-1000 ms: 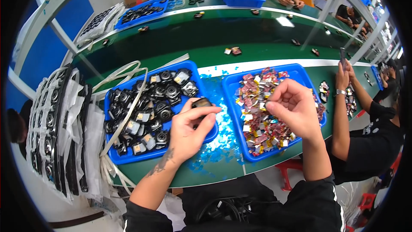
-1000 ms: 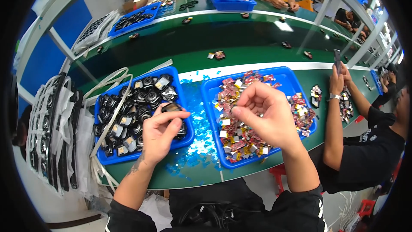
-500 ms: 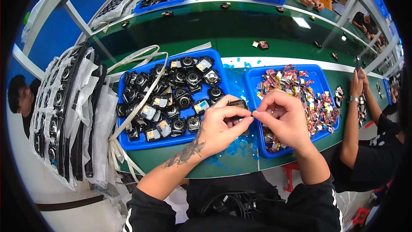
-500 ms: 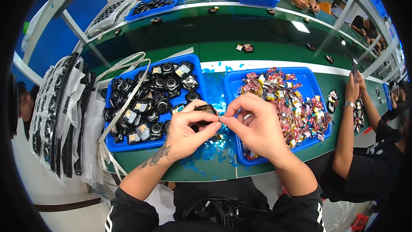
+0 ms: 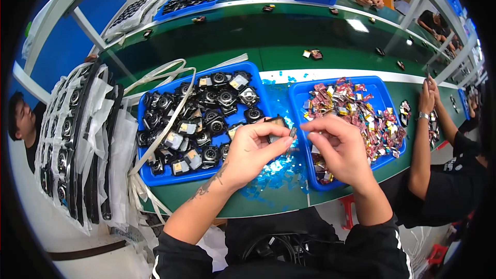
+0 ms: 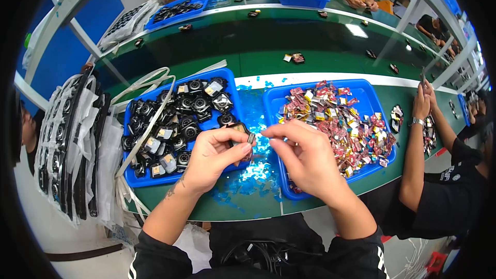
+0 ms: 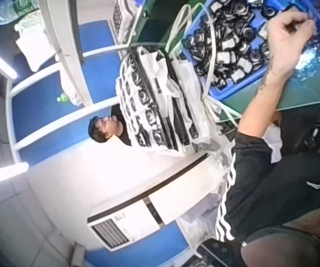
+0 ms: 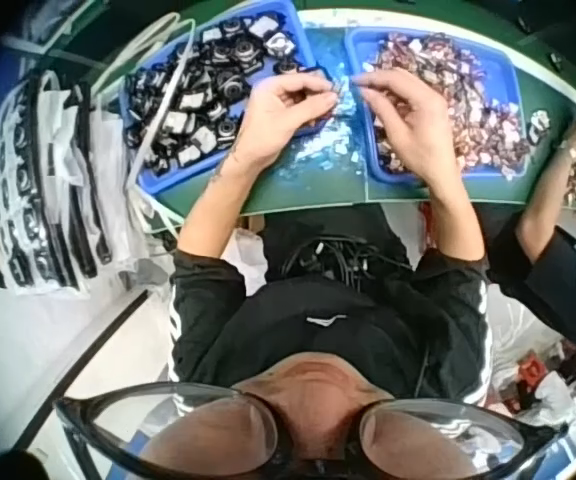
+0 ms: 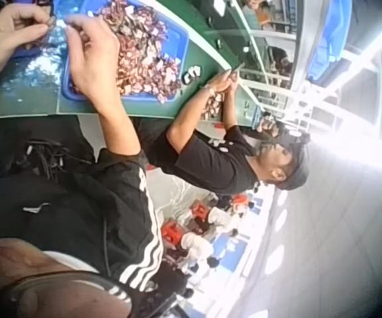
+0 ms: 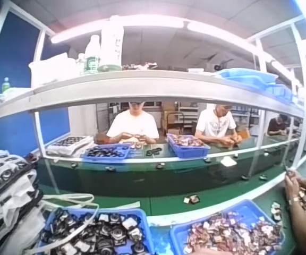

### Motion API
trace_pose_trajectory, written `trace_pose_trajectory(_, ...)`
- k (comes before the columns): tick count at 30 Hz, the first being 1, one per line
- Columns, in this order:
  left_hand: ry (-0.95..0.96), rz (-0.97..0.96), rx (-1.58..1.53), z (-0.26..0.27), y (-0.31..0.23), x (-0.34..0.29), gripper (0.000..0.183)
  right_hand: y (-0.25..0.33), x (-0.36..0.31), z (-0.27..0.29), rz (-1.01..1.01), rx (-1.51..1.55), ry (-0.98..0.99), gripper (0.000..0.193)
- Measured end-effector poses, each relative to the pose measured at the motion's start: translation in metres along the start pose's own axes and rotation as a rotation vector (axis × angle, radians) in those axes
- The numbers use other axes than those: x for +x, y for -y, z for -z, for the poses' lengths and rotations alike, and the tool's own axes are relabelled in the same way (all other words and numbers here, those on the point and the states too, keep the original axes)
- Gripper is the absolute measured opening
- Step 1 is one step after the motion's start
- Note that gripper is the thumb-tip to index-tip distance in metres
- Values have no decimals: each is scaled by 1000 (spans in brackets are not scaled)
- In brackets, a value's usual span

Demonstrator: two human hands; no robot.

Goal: Assemble small electronic components by peeling adhesive backing and sticking them onto parts.

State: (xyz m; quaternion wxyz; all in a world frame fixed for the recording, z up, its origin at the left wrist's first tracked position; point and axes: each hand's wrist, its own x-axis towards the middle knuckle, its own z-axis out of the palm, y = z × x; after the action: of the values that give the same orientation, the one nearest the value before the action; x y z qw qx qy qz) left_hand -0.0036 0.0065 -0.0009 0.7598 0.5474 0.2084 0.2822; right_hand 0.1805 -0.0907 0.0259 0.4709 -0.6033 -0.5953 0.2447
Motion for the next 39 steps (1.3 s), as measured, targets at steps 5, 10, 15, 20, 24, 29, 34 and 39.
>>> trace_pose_trajectory(5,142,25,-126,-2,2,-2,12,-3,0,-6,-11,351,130,20)
trace_pose_trajectory(10,46,-51,-25,-5,9,-1,26,-5,-8,-7,-58,528,-31,15)
trace_pose_trajectory(15,-82,-164,-39,-13,6,-1,49,4,-10,-11,-159,381,-104,15)
trace_pose_trajectory(20,-26,-116,22,-10,14,-3,45,9,0,-24,47,13,-57,14)
trace_pose_trajectory(24,19,-101,46,-12,7,-4,46,15,2,-28,51,-147,-143,10)
trace_pose_trajectory(29,84,-94,80,-9,10,-5,47,12,5,-31,129,-150,-162,10)
trace_pose_trajectory(34,77,-136,20,-10,13,-4,47,13,6,-32,154,-138,-169,10)
trace_pose_trajectory(39,84,-107,27,-10,15,-4,48,11,6,-31,111,-141,-168,9)
